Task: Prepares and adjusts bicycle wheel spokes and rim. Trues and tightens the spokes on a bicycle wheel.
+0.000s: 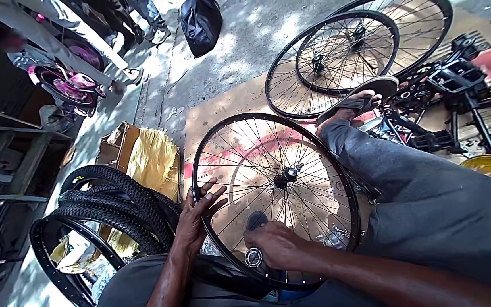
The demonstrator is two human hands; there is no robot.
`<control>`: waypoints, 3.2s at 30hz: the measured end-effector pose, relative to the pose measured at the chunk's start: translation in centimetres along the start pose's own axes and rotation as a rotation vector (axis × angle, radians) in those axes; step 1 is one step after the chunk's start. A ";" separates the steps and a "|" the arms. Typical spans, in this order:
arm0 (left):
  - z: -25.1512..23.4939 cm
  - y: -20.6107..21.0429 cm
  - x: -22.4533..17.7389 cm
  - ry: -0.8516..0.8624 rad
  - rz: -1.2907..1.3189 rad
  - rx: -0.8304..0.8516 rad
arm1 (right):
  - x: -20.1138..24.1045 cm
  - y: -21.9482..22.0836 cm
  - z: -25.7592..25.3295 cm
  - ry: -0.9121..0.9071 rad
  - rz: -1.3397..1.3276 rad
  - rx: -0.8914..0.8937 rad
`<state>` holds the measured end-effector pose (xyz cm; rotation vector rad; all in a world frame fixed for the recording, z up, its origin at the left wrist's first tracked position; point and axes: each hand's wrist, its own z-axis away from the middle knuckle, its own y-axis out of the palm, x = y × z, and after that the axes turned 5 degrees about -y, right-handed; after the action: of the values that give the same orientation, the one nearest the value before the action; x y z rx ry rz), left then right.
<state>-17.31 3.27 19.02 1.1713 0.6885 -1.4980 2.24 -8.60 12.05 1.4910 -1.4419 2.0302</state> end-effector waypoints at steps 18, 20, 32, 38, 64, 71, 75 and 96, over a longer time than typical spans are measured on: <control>-0.4 -0.1 -0.1 0.011 -0.033 -0.011 | -1.3 -2.1 0.4 -0.184 -0.229 0.156; -1.1 0.2 -0.9 -0.035 -0.065 -0.128 | -1.0 -1.9 0.6 -0.221 -0.146 0.155; 0.2 1.0 0.8 -0.006 0.018 -0.136 | -2.1 -4.5 1.3 -0.291 0.272 -0.227; 0.3 0.3 0.9 -0.017 0.036 -0.099 | -1.1 -0.5 0.2 -0.351 0.345 -0.092; -0.1 0.2 0.9 -0.030 0.030 -0.023 | -1.7 -3.6 -0.3 -0.194 -0.243 0.136; -0.1 0.0 1.2 -0.035 0.012 -0.025 | -0.9 -2.1 -1.0 -0.199 0.011 0.121; 0.0 -0.1 1.1 -0.031 0.010 -0.002 | -1.0 -2.8 -0.3 -0.104 -0.178 0.072; -1.8 0.6 0.3 -0.115 0.032 -0.148 | -1.5 -2.3 0.4 -0.295 -0.090 0.217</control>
<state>-16.15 4.60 18.20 0.9724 0.6870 -1.4504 4.66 -7.28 12.07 1.9769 -1.2531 2.0314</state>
